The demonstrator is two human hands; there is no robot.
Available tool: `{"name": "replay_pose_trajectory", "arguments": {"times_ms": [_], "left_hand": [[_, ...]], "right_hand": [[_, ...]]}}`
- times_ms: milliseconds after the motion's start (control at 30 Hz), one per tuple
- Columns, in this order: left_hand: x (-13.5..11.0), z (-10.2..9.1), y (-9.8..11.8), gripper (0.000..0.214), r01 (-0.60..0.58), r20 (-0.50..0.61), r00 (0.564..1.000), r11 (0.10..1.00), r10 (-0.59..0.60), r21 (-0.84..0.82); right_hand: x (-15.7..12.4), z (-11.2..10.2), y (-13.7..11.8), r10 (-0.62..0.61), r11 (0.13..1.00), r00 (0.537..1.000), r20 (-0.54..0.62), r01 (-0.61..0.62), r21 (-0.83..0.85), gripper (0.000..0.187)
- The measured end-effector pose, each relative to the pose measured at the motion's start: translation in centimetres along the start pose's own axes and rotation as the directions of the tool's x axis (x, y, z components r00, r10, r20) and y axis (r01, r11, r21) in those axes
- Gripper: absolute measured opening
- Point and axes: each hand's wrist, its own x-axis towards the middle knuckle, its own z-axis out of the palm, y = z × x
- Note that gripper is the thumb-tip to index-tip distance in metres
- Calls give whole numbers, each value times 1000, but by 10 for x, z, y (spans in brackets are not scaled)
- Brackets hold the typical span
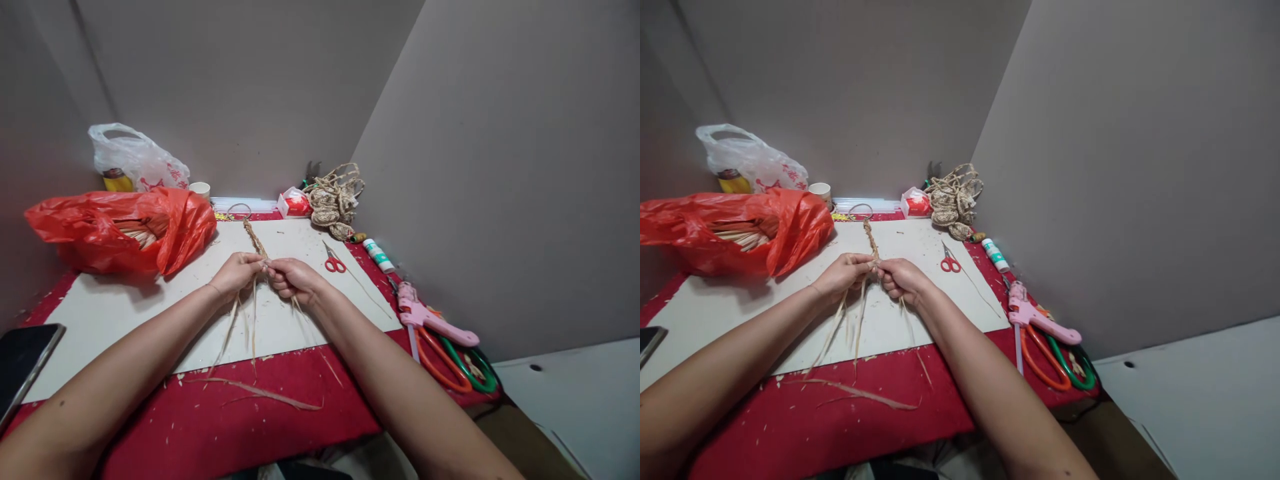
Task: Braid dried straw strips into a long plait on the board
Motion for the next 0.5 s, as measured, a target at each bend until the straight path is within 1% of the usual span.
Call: {"name": "replay_pose_trajectory", "arguments": {"times_ms": [67, 133, 200, 233, 267, 333, 433, 500], "left_hand": [[-1, -2, 3, 12, 6, 25, 1000, 996, -8, 94], [-2, -4, 6, 13, -53, 37, 998, 971, 45, 234], [-4, -4, 11, 14, -128, 52, 992, 913, 117, 387], [-5, -3, 13, 14, -152, 61, 988, 878, 140, 453], [-6, -2, 15, 14, -162, 70, 987, 846, 147, 507], [-9, 0, 18, 17, -141, 83, 990, 810, 114, 569], [-13, 5, 15, 18, -80, 93, 995, 828, 33, 555], [-15, 10, 8, 15, -63, 88, 996, 855, 21, 515]], "right_hand": [[1, 5, 3, -31, 1000, 996, -87, 31, -3, 20], [2, 9, 6, -70, 997, 979, -192, 66, -29, 19], [2, 12, 9, -106, 994, 958, -267, 96, -51, 18], [3, 14, 10, -115, 993, 952, -284, 104, -52, 18], [3, 15, 11, -118, 993, 950, -289, 109, -46, 18], [3, 17, 11, -108, 994, 953, -284, 107, -20, 20], [4, 16, 10, -84, 996, 964, -253, 92, 19, 26], [4, 15, 10, -65, 996, 974, -217, 76, 45, 27]]}}
